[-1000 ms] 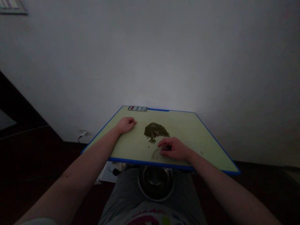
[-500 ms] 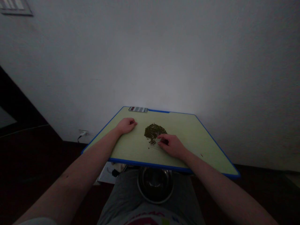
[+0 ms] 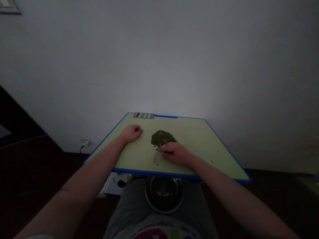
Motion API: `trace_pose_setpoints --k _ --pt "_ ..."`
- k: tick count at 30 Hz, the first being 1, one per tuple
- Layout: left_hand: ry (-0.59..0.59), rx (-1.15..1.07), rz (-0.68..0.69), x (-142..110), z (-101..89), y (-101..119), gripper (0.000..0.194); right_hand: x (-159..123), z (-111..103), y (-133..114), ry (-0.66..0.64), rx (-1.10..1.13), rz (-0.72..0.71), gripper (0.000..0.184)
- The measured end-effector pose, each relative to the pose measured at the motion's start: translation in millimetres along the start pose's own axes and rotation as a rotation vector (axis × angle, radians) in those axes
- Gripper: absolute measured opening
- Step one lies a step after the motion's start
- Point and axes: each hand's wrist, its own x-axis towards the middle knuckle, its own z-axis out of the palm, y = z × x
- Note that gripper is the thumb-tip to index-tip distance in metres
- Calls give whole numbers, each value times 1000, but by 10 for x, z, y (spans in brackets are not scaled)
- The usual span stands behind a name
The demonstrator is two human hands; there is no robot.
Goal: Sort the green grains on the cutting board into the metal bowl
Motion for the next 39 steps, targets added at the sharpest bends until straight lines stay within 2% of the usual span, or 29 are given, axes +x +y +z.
trace_pose_setpoints --k 3,13,20,25,31,39 --pt "-5 0 -8 -4 0 0 35 -35 -8 -29 -18 -10 -8 33" --pt "-12 9 -19 -8 -20 21 37 -169 -62 -177 -37 -56 125 35" --pt "-16 0 -22 -7 -11 7 37 -187 -71 -176 -100 -46 105 36" --pt "-14 -1 -8 -3 -14 2 38 -200 -101 -198 -99 24 133 33" --pt "-12 -14 -16 -9 -8 1 38 -236 -106 -212 -93 206 242 31" --pt "-7 -32 -15 -10 -10 2 37 -260 -92 -185 -82 306 270 28"
